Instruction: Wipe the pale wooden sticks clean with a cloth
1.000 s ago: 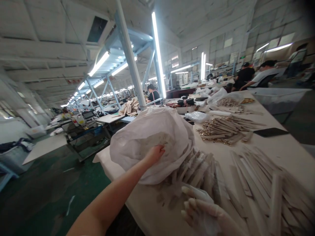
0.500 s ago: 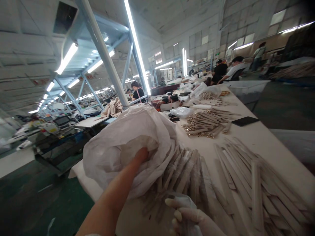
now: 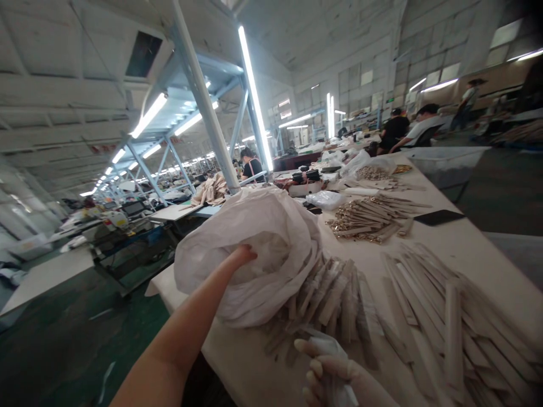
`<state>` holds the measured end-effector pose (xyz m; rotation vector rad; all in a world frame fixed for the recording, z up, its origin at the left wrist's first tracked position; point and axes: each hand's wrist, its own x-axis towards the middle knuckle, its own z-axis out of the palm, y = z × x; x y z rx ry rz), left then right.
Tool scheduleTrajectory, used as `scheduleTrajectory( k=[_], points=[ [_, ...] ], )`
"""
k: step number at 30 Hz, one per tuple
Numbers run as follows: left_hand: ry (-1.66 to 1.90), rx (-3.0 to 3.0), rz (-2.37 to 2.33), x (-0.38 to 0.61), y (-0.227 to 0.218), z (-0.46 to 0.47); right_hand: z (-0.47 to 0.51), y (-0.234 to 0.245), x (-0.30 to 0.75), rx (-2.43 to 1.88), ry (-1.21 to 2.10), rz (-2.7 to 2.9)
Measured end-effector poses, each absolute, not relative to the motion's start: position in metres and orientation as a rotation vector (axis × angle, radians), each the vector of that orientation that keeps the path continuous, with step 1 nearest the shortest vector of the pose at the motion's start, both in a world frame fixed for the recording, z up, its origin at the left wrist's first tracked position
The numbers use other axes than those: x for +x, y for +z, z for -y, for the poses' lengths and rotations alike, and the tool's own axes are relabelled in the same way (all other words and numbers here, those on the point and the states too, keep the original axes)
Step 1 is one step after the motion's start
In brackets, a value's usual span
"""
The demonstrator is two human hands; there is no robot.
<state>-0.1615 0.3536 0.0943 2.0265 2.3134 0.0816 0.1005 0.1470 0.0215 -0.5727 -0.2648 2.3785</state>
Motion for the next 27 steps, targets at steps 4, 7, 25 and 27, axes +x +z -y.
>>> scheduleTrajectory(
  k=[4, 7, 25, 27],
  points=[
    [0.104, 2.013, -2.394, -0.169, 0.108, -0.347, -0.145, 0.026, 0.105, -0.596, 2.358, 0.235],
    [0.119, 2.079, -2.426, -0.17, 0.119, -0.338, -0.145, 0.03, 0.102, -0.623, 2.407, 0.091],
    [-0.128, 2.566, -2.332, -0.118, 0.177, -0.236, -0.136, 0.061, 0.084, -0.496, 2.464, -0.083],
    [-0.173, 2.605, -2.309, -0.108, 0.169, -0.217, -0.136, 0.063, 0.079, -0.446, 2.46, -0.065]
  ],
)
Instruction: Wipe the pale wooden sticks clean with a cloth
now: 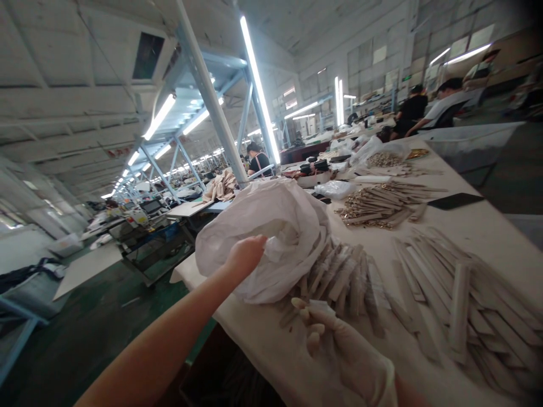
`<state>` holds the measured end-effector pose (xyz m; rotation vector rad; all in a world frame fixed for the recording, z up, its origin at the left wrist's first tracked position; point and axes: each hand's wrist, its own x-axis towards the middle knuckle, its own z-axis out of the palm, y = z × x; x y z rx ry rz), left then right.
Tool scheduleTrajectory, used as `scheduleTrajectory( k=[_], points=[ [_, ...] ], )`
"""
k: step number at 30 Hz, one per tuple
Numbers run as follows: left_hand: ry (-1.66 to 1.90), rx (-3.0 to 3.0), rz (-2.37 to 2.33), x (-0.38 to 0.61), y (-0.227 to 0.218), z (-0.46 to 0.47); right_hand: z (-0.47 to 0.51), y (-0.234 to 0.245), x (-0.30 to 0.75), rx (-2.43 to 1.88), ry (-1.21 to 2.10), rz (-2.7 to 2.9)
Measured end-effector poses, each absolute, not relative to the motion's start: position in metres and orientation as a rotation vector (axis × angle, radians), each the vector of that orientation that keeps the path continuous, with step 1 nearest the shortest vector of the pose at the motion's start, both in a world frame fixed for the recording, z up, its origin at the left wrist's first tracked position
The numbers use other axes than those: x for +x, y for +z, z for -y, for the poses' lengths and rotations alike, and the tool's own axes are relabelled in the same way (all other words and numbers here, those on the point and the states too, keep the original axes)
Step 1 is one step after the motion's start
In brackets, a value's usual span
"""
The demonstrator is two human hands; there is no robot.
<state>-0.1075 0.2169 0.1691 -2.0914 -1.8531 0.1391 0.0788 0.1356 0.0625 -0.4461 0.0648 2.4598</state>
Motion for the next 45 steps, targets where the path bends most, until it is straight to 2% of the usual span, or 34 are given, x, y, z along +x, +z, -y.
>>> scheduleTrajectory(
  k=[6, 13, 16, 21, 24, 27, 31, 34, 39, 45],
  points=[
    [0.277, -2.232, 1.543, -0.075, 0.127, -0.153, -0.147, 0.051, 0.058, -0.28, 2.482, 0.041],
    [0.223, -2.468, 1.303, -0.061, 0.102, -0.106, -0.153, 0.015, 0.038, -0.329, 2.526, 0.218],
    [0.202, -2.563, 1.423, -0.065, 0.1, -0.093, -0.15, 0.011, 0.037, -0.318, 2.495, 0.267],
    [0.04, -2.652, 2.039, -0.076, 0.109, -0.071, -0.15, 0.017, 0.047, -0.514, 2.434, 0.306],
    [-0.02, -2.767, 2.212, -0.089, 0.123, -0.06, -0.15, 0.017, 0.054, -0.555, 2.331, 0.304],
    [-0.412, -2.759, 2.532, -0.108, 0.132, -0.061, -0.148, 0.015, 0.059, -0.538, 2.302, 0.307],
    [-1.451, -2.306, 2.788, -0.126, 0.121, -0.079, -0.143, 0.015, 0.06, -0.487, 2.424, 0.303],
    [-1.783, -2.202, 2.836, -0.121, 0.101, -0.097, -0.141, 0.016, 0.06, -0.474, 2.484, 0.322],
    [-1.647, -2.287, 2.695, -0.095, 0.065, -0.129, -0.141, 0.012, 0.062, -0.527, 2.511, 0.371],
    [-1.114, -2.374, 2.296, -0.076, 0.04, -0.141, -0.141, 0.007, 0.063, -0.381, 2.557, 0.383]
  ],
)
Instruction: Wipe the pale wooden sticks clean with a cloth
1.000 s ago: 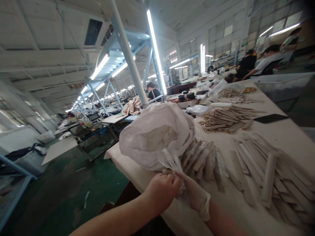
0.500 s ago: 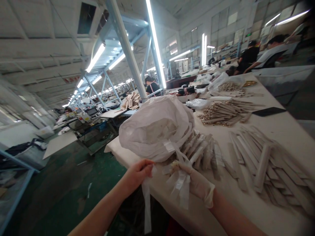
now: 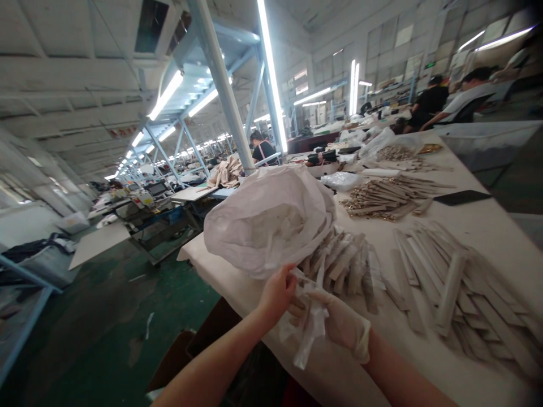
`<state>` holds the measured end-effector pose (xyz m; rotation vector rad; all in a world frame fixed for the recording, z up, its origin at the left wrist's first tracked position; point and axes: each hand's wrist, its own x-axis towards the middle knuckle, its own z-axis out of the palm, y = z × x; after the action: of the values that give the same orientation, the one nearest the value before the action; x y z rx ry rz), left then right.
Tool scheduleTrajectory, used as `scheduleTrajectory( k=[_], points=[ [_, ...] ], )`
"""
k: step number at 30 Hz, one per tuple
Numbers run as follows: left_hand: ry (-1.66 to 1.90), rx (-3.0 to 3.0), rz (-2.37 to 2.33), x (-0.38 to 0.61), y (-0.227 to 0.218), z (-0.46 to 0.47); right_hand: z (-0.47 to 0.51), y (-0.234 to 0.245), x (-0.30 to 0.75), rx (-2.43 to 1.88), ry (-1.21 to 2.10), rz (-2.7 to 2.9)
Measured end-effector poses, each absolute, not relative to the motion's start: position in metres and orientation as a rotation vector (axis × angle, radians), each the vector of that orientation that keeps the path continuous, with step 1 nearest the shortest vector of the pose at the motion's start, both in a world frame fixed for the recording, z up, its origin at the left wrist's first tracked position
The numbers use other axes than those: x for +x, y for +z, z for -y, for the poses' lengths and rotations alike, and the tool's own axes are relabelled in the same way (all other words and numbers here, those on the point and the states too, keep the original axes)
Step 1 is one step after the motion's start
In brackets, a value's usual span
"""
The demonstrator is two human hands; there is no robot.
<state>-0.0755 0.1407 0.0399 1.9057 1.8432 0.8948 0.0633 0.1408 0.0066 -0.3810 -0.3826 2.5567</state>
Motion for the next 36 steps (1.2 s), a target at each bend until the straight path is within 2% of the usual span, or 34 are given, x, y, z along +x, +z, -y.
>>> scheduleTrajectory(
  k=[5, 7, 11, 13, 18, 27, 33, 36],
  points=[
    [0.835, 2.102, -1.853, -0.081, 0.036, -0.138, -0.14, 0.002, 0.055, -0.529, 2.563, 0.46],
    [0.824, 2.17, -2.014, -0.094, 0.04, -0.144, -0.142, -0.001, 0.052, -0.532, 2.567, 0.466],
    [0.428, 2.075, -2.434, -0.131, 0.045, -0.172, -0.147, -0.006, 0.049, -0.571, 2.551, 0.249],
    [0.247, 2.01, -2.422, -0.145, 0.041, -0.186, -0.149, -0.008, 0.051, -0.602, 2.525, 0.133],
    [0.127, 1.972, -2.419, -0.158, 0.035, -0.202, -0.149, -0.006, 0.059, -0.532, 2.439, 0.126],
    [0.077, 2.194, -2.265, -0.132, 0.075, -0.162, -0.147, -0.015, 0.044, -0.579, 2.42, 0.099],
    [0.08, 2.34, -1.918, -0.072, 0.055, -0.111, -0.135, -0.005, 0.035, -0.5, 2.464, 0.228],
    [0.195, 2.375, -1.638, -0.069, 0.051, -0.095, -0.138, -0.009, 0.037, -0.522, 2.441, 0.305]
  ],
)
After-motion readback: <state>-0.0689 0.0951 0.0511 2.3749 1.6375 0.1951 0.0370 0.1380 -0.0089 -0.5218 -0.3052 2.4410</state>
